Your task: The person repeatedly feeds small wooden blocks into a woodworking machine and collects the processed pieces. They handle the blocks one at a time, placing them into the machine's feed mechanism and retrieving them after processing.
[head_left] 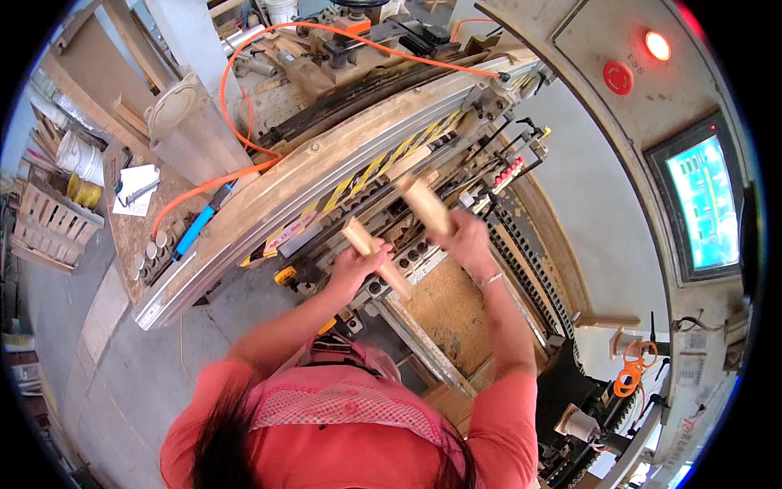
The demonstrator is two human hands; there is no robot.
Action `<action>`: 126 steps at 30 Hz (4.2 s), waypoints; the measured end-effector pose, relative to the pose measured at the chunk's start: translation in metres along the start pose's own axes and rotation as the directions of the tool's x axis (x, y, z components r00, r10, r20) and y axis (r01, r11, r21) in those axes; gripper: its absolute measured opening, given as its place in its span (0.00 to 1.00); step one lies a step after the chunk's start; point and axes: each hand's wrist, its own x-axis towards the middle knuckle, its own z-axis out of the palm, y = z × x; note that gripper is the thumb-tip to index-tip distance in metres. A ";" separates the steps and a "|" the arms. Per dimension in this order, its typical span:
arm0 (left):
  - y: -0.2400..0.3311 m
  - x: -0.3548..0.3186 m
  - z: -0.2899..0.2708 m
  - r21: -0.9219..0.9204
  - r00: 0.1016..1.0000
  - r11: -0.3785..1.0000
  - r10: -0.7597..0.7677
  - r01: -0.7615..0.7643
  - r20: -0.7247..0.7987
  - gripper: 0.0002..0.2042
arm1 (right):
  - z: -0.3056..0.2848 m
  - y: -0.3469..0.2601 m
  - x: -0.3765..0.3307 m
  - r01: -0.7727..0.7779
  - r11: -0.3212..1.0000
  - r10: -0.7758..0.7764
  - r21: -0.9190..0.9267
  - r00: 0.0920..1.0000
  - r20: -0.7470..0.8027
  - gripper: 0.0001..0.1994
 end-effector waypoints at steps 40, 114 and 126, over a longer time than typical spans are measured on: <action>-0.032 -0.035 -0.031 0.296 0.996 0.951 0.087 -0.092 0.032 0.18 | 0.000 0.096 0.136 -0.230 0.775 0.200 -0.589 0.973 -0.118 0.24; -0.013 -0.070 -0.037 0.168 0.966 0.962 0.234 -0.214 -0.112 0.17 | 0.010 0.106 0.134 -0.034 0.816 -0.057 -0.576 0.989 -0.139 0.23; 0.029 -0.171 -0.118 -0.006 0.819 0.982 0.155 -0.189 -0.552 0.19 | 0.014 0.104 0.134 -0.005 0.757 -0.103 -0.653 0.986 -0.128 0.22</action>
